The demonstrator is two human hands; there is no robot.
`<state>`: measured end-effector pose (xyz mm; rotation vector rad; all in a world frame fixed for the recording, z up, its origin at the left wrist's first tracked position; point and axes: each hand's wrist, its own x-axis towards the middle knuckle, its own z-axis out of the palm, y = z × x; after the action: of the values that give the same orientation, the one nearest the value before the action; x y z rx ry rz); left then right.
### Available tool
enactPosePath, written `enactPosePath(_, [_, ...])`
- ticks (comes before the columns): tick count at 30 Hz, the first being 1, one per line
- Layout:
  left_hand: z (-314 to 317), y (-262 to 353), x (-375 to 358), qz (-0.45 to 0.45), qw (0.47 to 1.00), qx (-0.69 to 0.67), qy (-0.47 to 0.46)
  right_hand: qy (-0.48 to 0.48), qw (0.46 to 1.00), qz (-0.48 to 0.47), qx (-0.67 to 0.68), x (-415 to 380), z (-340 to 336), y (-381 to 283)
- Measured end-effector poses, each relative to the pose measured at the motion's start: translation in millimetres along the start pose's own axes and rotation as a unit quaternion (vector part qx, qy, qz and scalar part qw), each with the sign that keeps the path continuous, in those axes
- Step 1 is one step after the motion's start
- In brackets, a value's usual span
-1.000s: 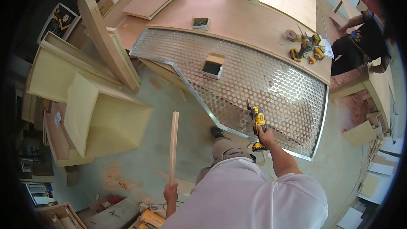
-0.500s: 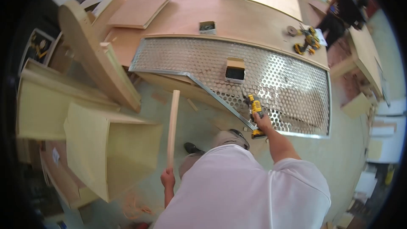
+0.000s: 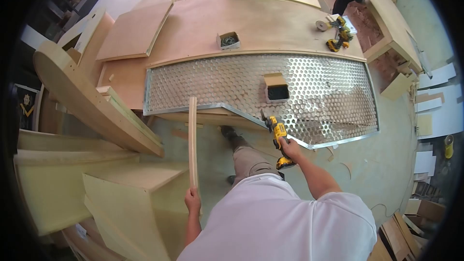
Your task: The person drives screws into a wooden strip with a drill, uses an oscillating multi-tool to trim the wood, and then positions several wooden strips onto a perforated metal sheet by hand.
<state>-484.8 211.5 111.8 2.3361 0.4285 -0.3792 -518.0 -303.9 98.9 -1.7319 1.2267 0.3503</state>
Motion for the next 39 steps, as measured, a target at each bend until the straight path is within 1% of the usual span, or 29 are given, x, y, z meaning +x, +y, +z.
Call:
enactPosePath(1, [-0.6,7.0,13.0,-0.007,1.000,0.012,-0.008,-0.006,1.000,-0.012,0.013,6.0,2.8,-32.5])
enactPosePath(2, [-1.9,14.6,27.2,-0.015,0.999,0.025,-0.016,-0.007,0.999,-0.012,0.051,28.3,12.8,-52.6])
enactPosePath(5, [-0.3,44.2,73.4,-0.032,0.998,0.037,-0.028,0.015,0.989,-0.050,0.136,121.6,30.7,-118.1])
enactPosePath(7, [-6.7,60.4,89.1,-0.050,0.997,0.049,-0.030,0.006,0.986,-0.080,0.145,177.0,22.8,-191.2])
enactPosePath(9, [-11.1,77.1,114.3,-0.057,0.996,0.065,-0.026,-0.080,0.958,-0.039,0.271,221.2,12.0,-281.4])
enactPosePath(11, [-14.9,90.6,134.4,-0.062,0.996,0.059,-0.012,0.061,0.974,-0.041,0.215,343.9,17.6,-309.5])
enactPosePath(13, [-18.9,107.2,149.0,-0.080,0.995,0.062,-0.002,0.092,0.981,-0.059,0.163,420.6,12.3,-365.5])
enactPosePath(15, [-24.2,127.5,159.3,-0.109,0.991,0.073,0.001,0.086,0.971,-0.033,0.222,486.7,15.8,-407.8])
enactPosePath(17, [-28.6,132.7,162.4,-0.143,0.986,0.081,-0.002,0.068,0.942,-0.060,0.323,557.5,24.4,-425.1])
enactPosePath(19, [-31.4,142.0,164.5,-0.166,0.982,0.094,-0.002,0.117,0.926,-0.033,0.356,586.5,33.0,-444.0])
enactPosePath(21, [-36.0,154.7,164.6,-0.181,0.977,0.115,0.000,0.144,0.924,-0.055,0.351,609.2,39.7,-447.1])
enactPosePath(22, [-38.4,159.7,164.2,-0.184,0.976,0.121,-0.003,0.132,0.922,-0.038,0.363,611.9,41.2,-450.8])
enactPosePath(23, [-41.0,164.9,164.0,-0.185,0.975,0.126,-0.007,0.141,0.911,-0.013,0.388,612.6,43.5,-452.4])
enactPosePath(25, [-44.2,174.9,162.0,-0.184,0.973,0.140,-0.020,0.131,0.950,0.033,0.280,630.6,38.7,-438.8])
enactPosePath(26, [-45.9,178.6,162.5,-0.180,0.972,0.147,-0.028,0.128,0.971,0.023,0.198,617.7,36.3,-438.3])
enactPosePath(28, [-47.3,185.2,170.6,-0.175,0.971,0.157,-0.048,0.123,0.992,-0.002,0.037,586.2,20.7,-437.1])
enactPosePath(30, [-47.2,192.3,180.0,-0.177,0.968,0.162,-0.073,0.187,0.966,-0.178,-0.011,571.2,19.8,-408.0])
enactPosePath(31, [-47.0,194.7,185.2,-0.156,0.971,0.166,-0.076,0.220,0.938,-0.264,-0.036,560.0,14.1,-394.5])
enactPosePath(33, [-45.2,198.5,194.5,-0.114,0.975,0.173,-0.082,0.239,0.913,-0.328,-0.032,490.0,16.5,-383.1])
enactPosePath(36, [-44.7,208.5,209.9,-0.063,0.975,0.193,-0.094,0.203,0.944,-0.253,-0.058,386.9,29.1,-351.0])
enactPosePath(37, [-43.7,212.3,214.7,-0.054,0.974,0.198,-0.099,0.152,0.948,-0.280,-0.015,370.4,39.5,-322.0])
enactPosePath(38, [-43.2,216.0,219.2,-0.044,0.973,0.204,-0.103,0.137,0.957,-0.252,-0.038,364.6,56.7,-277.7])
enactPosePath(39, [-42.4,218.8,222.9,-0.035,0.971,0.209,-0.107,0.071,0.981,-0.168,-0.064,317.9,68.9,-278.7])
